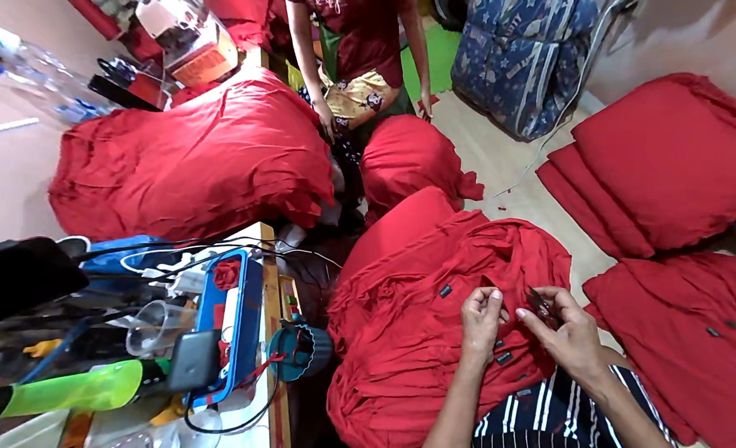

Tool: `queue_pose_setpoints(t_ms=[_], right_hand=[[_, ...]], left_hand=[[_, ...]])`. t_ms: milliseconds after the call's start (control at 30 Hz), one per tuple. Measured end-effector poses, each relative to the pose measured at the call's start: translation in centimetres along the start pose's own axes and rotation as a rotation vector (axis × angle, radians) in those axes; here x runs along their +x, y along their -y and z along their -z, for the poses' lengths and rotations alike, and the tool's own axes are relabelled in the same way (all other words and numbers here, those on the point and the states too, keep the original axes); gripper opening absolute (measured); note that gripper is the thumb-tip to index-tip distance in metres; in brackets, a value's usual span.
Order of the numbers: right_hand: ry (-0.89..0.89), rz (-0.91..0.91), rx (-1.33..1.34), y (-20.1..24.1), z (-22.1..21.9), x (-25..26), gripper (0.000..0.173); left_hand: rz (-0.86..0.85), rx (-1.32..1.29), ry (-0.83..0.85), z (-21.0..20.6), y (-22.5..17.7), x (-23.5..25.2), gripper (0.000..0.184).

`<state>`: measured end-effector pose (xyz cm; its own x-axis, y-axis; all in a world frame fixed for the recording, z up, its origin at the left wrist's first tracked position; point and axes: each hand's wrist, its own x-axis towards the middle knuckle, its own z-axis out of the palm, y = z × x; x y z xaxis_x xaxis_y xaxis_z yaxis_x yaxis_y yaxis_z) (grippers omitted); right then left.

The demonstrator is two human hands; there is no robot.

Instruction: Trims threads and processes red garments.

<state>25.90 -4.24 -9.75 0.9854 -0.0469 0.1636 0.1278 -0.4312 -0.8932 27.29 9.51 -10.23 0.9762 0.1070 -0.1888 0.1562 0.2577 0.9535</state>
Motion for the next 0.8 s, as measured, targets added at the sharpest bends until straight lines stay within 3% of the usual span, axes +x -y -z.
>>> queue_pose_setpoints(t_ms=[167,333,467,567,667,800], right_hand=[[-0.012,0.009,-0.005,0.4,-0.5,0.2,0.034],[0.039,0.068,-0.069,0.4,-0.8,0.5,0.038],[0.013,0.098,-0.147,0.6,-0.8,0.6,0.022],[-0.03,-0.017,-0.066,0.6,-0.4,0.7,0.019],[-0.05,-0.23,0.257,-0.3,0.2,0.9,0.01],[-0.04,-0.371,0.474,-0.1,0.4,0.8,0.009]], left_hand=[[0.002,-0.014,0.027,0.1,-0.1,-0.3,0.017],[-0.075,0.102,0.059,0.3,0.4,-0.2,0.019],[-0.074,0.135,0.046,0.0,0.1,-0.3,0.021],[-0.064,0.145,-0.048,0.0,-0.2,-0.2,0.023],[-0.016,0.108,-0.086,0.4,-0.7,-0.2,0.025],[0.071,0.322,0.122,0.9,-1.5,-0.3,0.027]])
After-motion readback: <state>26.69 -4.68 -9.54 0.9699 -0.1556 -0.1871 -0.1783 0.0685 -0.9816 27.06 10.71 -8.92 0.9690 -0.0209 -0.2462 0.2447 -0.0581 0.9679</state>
